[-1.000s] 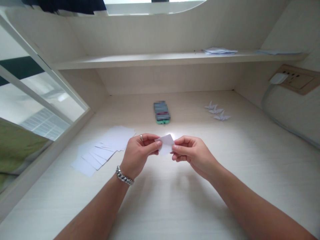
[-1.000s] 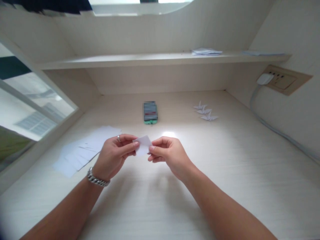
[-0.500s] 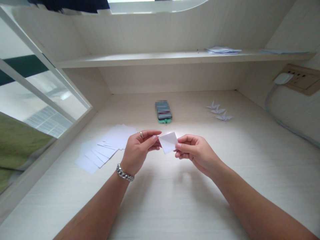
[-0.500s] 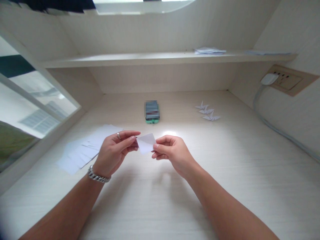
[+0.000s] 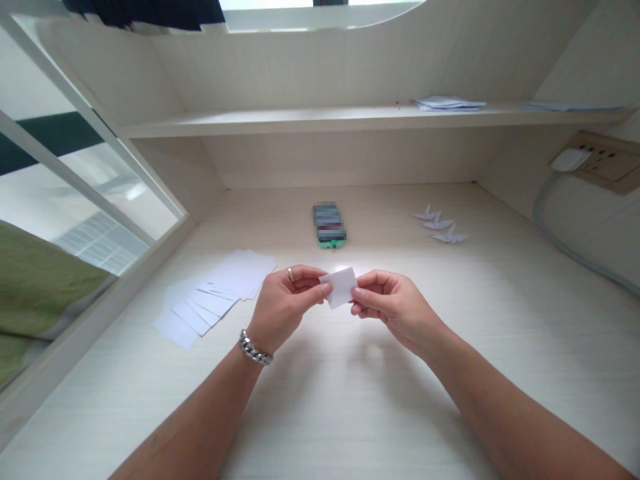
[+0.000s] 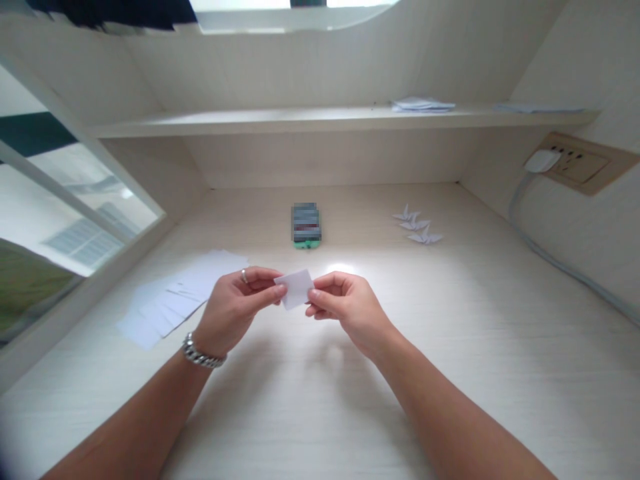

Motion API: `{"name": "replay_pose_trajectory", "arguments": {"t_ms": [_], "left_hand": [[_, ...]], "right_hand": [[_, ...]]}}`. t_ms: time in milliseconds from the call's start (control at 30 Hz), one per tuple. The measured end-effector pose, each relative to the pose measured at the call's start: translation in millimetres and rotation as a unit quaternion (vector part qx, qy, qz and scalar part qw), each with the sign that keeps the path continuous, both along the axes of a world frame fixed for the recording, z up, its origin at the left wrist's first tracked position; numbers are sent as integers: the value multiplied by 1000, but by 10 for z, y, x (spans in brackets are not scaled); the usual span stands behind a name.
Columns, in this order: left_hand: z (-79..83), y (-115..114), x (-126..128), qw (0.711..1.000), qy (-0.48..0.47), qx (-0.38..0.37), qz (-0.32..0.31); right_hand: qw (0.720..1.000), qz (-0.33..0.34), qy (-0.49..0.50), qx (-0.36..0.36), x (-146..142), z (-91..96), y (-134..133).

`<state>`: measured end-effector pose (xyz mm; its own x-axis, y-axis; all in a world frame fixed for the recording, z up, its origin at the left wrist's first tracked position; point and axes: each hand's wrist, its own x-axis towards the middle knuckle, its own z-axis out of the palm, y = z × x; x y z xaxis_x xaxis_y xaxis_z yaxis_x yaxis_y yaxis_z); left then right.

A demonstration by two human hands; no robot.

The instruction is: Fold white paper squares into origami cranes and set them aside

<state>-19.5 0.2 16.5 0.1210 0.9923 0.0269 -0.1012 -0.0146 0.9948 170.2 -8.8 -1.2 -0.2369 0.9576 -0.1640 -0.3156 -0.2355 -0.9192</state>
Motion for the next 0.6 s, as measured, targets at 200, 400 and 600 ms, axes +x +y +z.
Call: {"name": "replay_pose_trajectory", "arguments": {"t_ms": [200,400,600], "left_hand": [[23,-16,8,996,35,77,28],[13,-30,16,992,-1,124,26],[-23,-20,10,990,-16,136,31]], "right_hand": [[986,-78,-60,133,-22,-77,11],[883,-167,-197,393,-26,-92,-82],[829,-197,-249,461,-21,-62,-125]]}}
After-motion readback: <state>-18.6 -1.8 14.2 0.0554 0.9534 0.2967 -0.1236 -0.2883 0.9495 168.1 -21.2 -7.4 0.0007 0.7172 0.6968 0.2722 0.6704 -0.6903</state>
